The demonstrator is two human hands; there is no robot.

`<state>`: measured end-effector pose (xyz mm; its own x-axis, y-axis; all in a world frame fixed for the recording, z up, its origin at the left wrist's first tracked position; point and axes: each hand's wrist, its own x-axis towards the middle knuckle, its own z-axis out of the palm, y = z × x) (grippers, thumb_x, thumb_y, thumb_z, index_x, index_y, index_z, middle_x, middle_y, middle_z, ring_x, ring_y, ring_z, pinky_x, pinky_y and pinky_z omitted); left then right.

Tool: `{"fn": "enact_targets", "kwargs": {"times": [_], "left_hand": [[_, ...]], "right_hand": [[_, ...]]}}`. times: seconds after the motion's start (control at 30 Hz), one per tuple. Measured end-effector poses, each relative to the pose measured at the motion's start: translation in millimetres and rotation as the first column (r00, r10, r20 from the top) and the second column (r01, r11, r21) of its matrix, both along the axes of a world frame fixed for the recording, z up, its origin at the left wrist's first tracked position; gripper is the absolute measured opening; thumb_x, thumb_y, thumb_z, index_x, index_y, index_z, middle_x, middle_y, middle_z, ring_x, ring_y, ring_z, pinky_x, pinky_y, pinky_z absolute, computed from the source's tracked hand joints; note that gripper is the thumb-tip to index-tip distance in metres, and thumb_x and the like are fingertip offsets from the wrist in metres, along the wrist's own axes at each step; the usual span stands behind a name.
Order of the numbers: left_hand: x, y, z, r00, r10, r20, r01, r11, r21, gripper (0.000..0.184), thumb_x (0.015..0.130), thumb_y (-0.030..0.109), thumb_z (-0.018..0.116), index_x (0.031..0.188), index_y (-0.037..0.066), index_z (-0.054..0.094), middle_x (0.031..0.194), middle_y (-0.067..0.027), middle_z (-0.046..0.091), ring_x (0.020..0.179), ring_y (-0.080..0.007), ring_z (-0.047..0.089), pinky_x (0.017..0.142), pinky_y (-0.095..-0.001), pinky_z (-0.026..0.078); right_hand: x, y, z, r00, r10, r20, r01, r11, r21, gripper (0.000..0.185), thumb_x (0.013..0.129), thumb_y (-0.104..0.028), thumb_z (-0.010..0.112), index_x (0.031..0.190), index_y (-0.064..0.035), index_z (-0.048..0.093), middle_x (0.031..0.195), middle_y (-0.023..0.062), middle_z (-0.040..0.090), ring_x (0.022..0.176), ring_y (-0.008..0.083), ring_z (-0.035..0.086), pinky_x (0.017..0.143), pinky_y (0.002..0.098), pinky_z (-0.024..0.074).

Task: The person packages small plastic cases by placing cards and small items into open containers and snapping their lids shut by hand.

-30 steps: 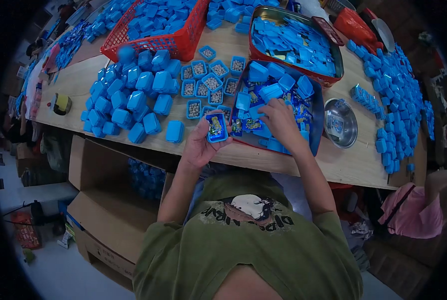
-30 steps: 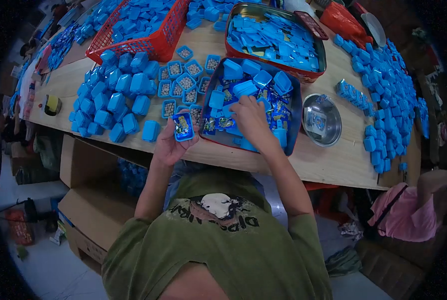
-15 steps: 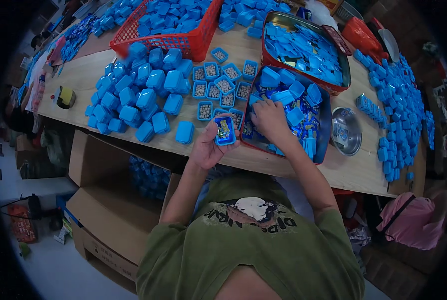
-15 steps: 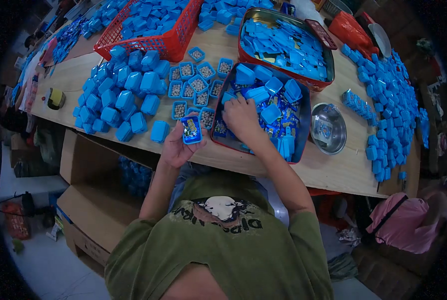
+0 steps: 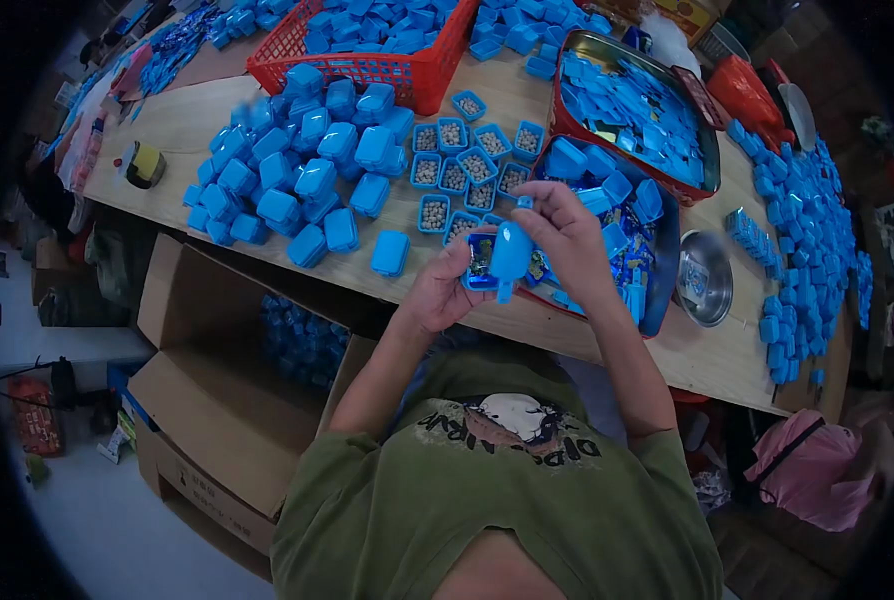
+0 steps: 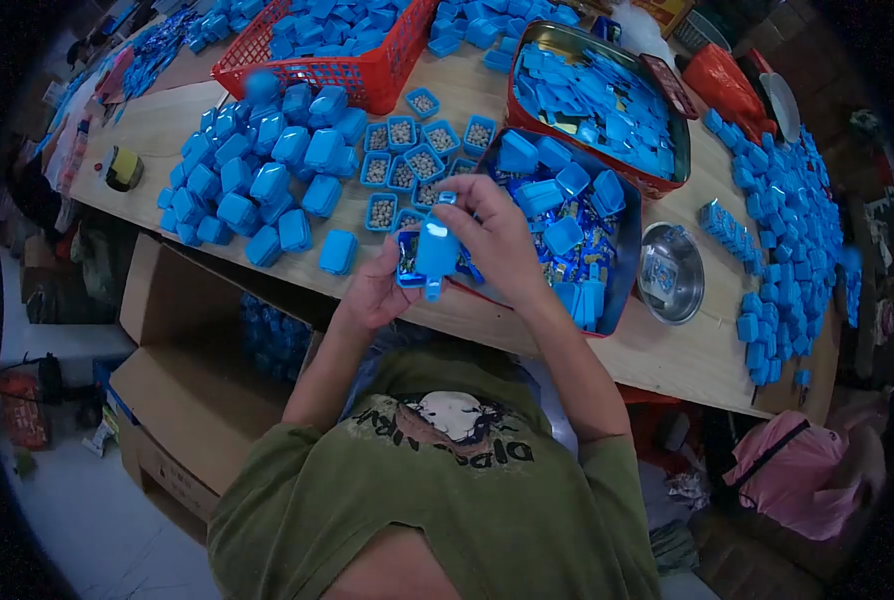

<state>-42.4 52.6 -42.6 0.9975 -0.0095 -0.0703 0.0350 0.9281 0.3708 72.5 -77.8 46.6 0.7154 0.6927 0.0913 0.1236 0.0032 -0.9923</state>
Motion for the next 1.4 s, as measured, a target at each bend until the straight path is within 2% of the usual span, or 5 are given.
{"fn": "enact_targets", "kwargs": {"times": [0.17, 0.23, 0.67, 1.03, 1.4], "left_hand": [[-2, -3, 2, 0.995, -0.029, 0.091, 0.023, 0.998, 0.062, 0.062, 0.088, 0.038, 0.058, 0.137, 0.009, 0.032, 0.121, -0.0132, 0.053, 0.109, -0.0291, 0.058, 0.089, -0.0471, 0.051], [-2, -4, 2, 0.998, -0.012, 0.064, 0.008, 0.998, 0.067, 0.063, 0.088, 0.037, 0.059, 0.137, 0.009, 0.031, 0.122, -0.0130, 0.053, 0.110, -0.0292, 0.057, 0.090, -0.0466, 0.051], [-2, -5, 1, 0.994, -0.060, 0.095, 0.057, 0.998, 0.032, 0.072, 0.083, 0.035, 0.065, 0.139, 0.009, 0.028, 0.124, -0.0122, 0.051, 0.111, -0.0265, 0.057, 0.090, -0.0435, 0.052], [0, -15, 0, 0.996, 0.015, 0.084, -0.019, 0.998, 0.052, 0.064, 0.086, 0.041, 0.059, 0.136, 0.009, 0.032, 0.117, -0.0048, 0.055, 0.100, -0.0161, 0.061, 0.076, -0.0320, 0.055], [0, -18, 8, 0.998, 0.047, 0.039, -0.049, 0.998, 0.042, 0.062, 0.086, 0.034, 0.064, 0.134, 0.011, 0.034, 0.118, -0.0050, 0.054, 0.108, -0.0172, 0.057, 0.082, -0.0333, 0.053]], "right_hand": [[-7, 14, -18, 0.985, 0.062, -0.160, -0.058, 0.998, 0.029, 0.013, 0.090, -0.011, 0.060, 0.100, -0.0023, 0.059, 0.085, -0.0016, 0.055, 0.076, 0.0043, 0.049, 0.067, 0.0190, 0.0412], [-9, 16, -20, 1.000, 0.004, -0.006, -0.003, 0.999, 0.036, 0.014, 0.089, -0.013, 0.061, 0.097, -0.0013, 0.059, 0.084, 0.0003, 0.058, 0.075, 0.0056, 0.052, 0.063, 0.0213, 0.0440], [-14, 20, -36, 1.000, 0.017, -0.019, -0.017, 1.000, -0.008, 0.016, 0.091, -0.013, 0.060, 0.100, -0.0009, 0.058, 0.087, 0.0015, 0.058, 0.073, 0.0057, 0.054, 0.063, 0.0199, 0.0456], [-28, 22, -29, 0.777, -0.188, 0.601, 0.264, 0.964, -0.039, 0.014, 0.085, -0.016, 0.064, 0.094, -0.0058, 0.061, 0.083, 0.0043, 0.053, 0.081, 0.0189, 0.049, 0.075, 0.0331, 0.0340], [-30, 23, -37, 0.675, -0.251, 0.693, 0.295, 0.954, 0.057, 0.011, 0.082, -0.013, 0.063, 0.091, -0.0095, 0.058, 0.082, 0.0044, 0.052, 0.082, 0.0230, 0.047, 0.077, 0.0373, 0.0284]]}}
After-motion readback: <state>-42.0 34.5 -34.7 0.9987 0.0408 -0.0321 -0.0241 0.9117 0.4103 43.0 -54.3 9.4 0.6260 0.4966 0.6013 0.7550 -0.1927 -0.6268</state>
